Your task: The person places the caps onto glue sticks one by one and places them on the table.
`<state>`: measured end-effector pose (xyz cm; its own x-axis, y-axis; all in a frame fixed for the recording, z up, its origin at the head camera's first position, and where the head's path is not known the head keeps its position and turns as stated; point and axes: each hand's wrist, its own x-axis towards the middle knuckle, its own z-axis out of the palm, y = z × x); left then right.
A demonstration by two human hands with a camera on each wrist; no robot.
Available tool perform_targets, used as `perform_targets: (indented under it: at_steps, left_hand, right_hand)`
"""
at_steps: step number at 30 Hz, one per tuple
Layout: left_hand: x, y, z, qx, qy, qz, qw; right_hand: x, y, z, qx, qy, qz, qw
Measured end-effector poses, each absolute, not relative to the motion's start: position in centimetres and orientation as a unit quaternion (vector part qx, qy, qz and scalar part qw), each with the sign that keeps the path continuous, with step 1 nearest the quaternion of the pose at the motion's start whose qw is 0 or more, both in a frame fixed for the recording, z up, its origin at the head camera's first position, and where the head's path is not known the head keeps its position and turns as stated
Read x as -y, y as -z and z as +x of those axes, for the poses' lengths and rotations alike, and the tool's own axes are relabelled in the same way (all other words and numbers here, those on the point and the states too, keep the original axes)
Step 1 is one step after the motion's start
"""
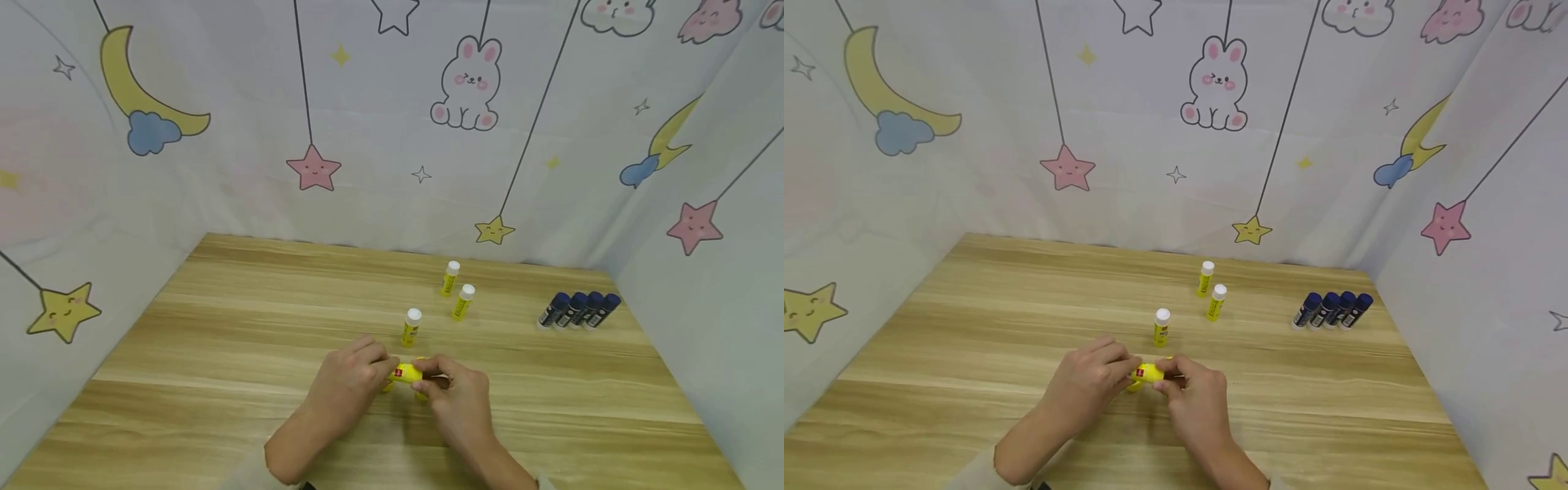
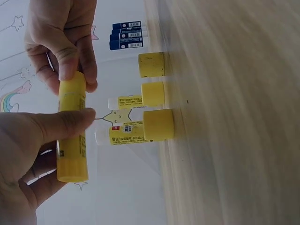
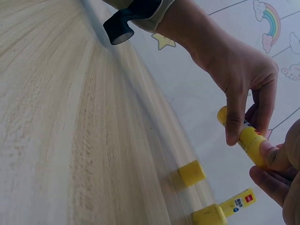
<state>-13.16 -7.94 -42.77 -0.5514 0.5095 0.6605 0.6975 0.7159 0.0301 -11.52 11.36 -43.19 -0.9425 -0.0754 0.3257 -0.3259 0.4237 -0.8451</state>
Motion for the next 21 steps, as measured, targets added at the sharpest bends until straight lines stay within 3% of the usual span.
perform_targets:
  at_steps: [21]
  left_hand:
    - [7.3, 42.9, -13.7, 0.850, 0.235, -0.360, 0.304]
  right_hand:
    - [-13.6, 41.3, -11.5, 0.823, -0.527, 0.173, 0.122]
